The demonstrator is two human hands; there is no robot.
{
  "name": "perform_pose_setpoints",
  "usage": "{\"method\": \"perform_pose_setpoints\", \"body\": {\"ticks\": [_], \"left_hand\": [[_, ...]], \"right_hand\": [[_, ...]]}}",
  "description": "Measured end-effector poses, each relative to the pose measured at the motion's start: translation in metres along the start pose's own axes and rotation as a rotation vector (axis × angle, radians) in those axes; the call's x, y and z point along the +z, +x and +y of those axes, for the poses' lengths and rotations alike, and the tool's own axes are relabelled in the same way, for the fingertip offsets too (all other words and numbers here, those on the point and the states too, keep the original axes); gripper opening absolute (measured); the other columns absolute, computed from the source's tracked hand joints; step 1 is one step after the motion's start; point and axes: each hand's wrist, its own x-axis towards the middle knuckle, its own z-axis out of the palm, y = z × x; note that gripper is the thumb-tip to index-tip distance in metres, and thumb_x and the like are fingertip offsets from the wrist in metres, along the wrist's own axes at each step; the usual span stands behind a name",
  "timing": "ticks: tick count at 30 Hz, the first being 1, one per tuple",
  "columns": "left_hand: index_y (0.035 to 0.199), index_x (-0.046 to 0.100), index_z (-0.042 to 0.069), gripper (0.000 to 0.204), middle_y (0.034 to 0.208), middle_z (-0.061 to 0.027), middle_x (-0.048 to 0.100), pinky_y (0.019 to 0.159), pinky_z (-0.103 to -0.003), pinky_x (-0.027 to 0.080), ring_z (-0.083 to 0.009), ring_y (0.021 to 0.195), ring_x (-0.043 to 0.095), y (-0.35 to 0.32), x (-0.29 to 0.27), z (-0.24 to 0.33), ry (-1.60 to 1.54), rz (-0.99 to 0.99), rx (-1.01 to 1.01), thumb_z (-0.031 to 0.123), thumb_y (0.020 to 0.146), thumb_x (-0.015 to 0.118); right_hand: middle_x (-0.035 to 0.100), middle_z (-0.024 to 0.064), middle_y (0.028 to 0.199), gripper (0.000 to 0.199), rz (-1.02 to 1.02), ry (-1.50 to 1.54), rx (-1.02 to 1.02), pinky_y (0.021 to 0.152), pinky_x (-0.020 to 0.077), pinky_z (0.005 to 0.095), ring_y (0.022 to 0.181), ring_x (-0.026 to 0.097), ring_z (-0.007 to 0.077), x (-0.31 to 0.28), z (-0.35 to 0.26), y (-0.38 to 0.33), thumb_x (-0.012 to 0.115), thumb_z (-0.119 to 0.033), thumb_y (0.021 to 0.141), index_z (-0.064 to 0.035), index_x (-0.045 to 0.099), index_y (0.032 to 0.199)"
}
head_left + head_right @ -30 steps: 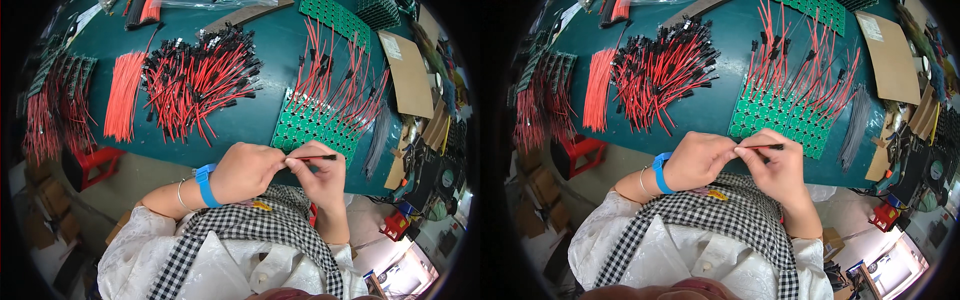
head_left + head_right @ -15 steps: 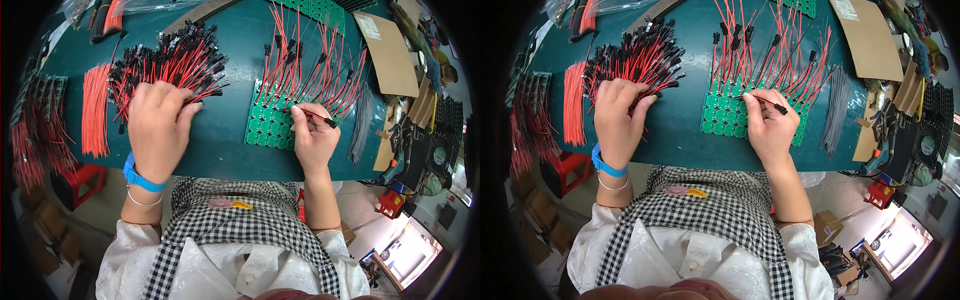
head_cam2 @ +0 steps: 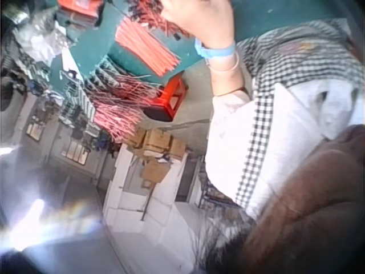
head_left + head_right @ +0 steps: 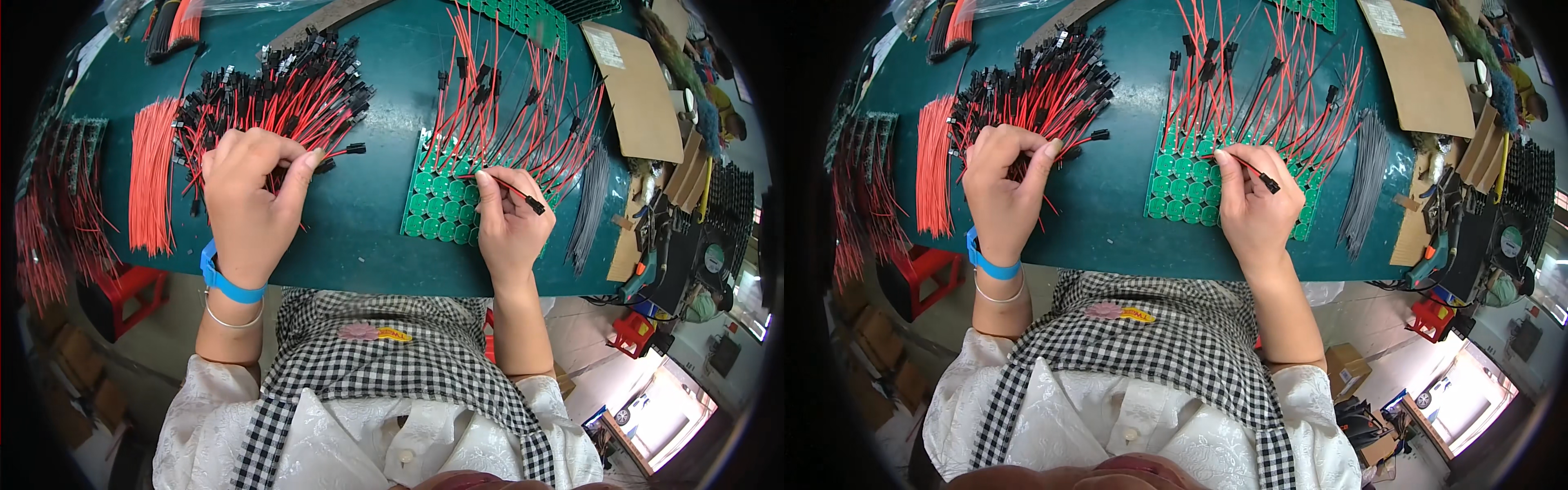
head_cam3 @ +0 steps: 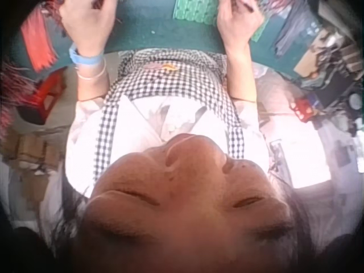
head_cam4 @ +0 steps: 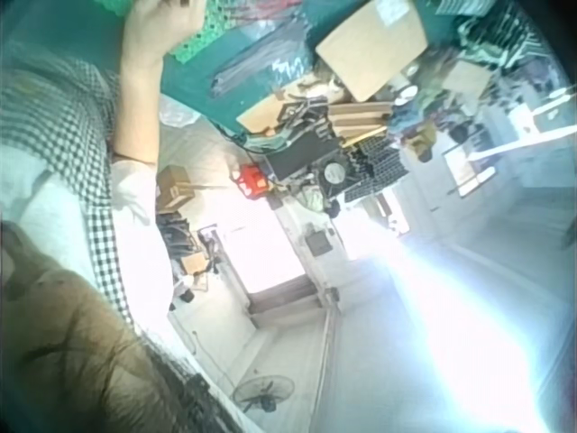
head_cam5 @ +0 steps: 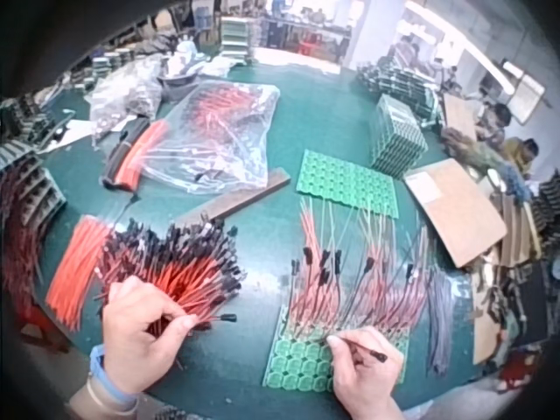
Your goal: Insert red and black wires into green LED circuit boards at an assembly line station.
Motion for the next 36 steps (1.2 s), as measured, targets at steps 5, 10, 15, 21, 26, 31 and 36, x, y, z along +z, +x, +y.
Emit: {"method": "perform_pose_setpoints", "body": {"ticks": [5,10,15,21,26,31,36], "left_hand": [[0.085,0.067,0.003,0.011,0.076,-0.0021,0.067,0.063,-0.025,0.042,-0.0092,0.066,0.054,-0.006,-0.006,0.004,-0.414,0.074,-0.278,0.008,0.090,0.074],[0.102,0.061,-0.001,0.007,0.083,-0.0058,0.069,0.056,-0.017,0.042,-0.0029,0.063,0.054,-0.013,-0.009,0.007,-0.758,0.083,-0.330,0.005,0.099,0.063],[0.105,0.058,-0.002,0.009,0.085,-0.0082,0.070,0.053,-0.017,0.040,-0.0035,0.060,0.052,-0.019,-0.009,0.011,-0.901,0.040,-0.365,0.005,0.100,0.062],[0.105,0.057,-0.001,0.009,0.087,-0.0090,0.070,0.053,-0.017,0.041,-0.0037,0.060,0.052,-0.025,-0.001,0.018,-0.938,0.012,-0.362,0.005,0.100,0.061],[0.105,0.057,-0.001,0.009,0.086,-0.0092,0.070,0.053,-0.018,0.042,-0.0041,0.060,0.053,-0.027,0.000,0.022,-0.950,-0.027,-0.360,0.005,0.100,0.061],[0.105,0.057,-0.001,0.009,0.086,-0.0096,0.070,0.053,-0.018,0.042,-0.0043,0.060,0.054,-0.027,0.003,0.023,-0.970,-0.082,-0.350,0.004,0.100,0.062],[0.105,0.057,-0.001,0.009,0.085,-0.0093,0.071,0.053,-0.018,0.043,-0.0041,0.060,0.055,-0.028,0.005,0.024,-0.957,-0.094,-0.354,0.004,0.099,0.062]], "right_hand": [[0.063,0.0073,0.073,0.006,0.013,-0.046,-0.035,0.050,0.0440,0.0250,0.058,0.057,0.0117,0.001,0.002,0.001,0.074,0.002,0.087,0.0028,0.069,0.088],[0.063,0.0076,0.072,0.006,0.019,-0.052,-0.046,0.050,0.0441,0.0260,0.058,0.057,0.0130,0.001,0.003,0.001,0.075,0.002,0.086,0.0020,0.069,0.087],[0.063,0.0082,0.073,0.007,0.021,-0.044,-0.056,0.051,0.0446,0.0266,0.058,0.058,0.0144,0.001,0.004,0.001,0.075,0.002,0.085,0.0014,0.069,0.087],[0.063,0.0081,0.073,0.008,0.040,-0.056,-0.127,0.052,0.0452,0.0272,0.058,0.058,0.0159,0.004,0.004,0.001,0.076,0.002,0.085,0.0002,0.068,0.087],[0.063,0.0080,0.072,0.008,0.017,-0.080,-0.105,0.052,0.0454,0.0277,0.057,0.057,0.0167,0.003,0.001,0.002,0.076,0.002,0.084,-0.0005,0.068,0.087],[0.063,0.0080,0.074,0.009,0.025,-0.053,-0.121,0.052,0.0461,0.0285,0.058,0.058,0.0171,0.003,0.004,0.003,0.076,0.002,0.084,-0.0008,0.068,0.086],[0.064,0.0089,0.076,0.010,0.005,-0.096,-0.155,0.054,0.0482,0.0305,0.061,0.062,0.0202,0.003,0.001,0.003,0.076,0.003,0.083,-0.0012,0.067,0.086]]}}
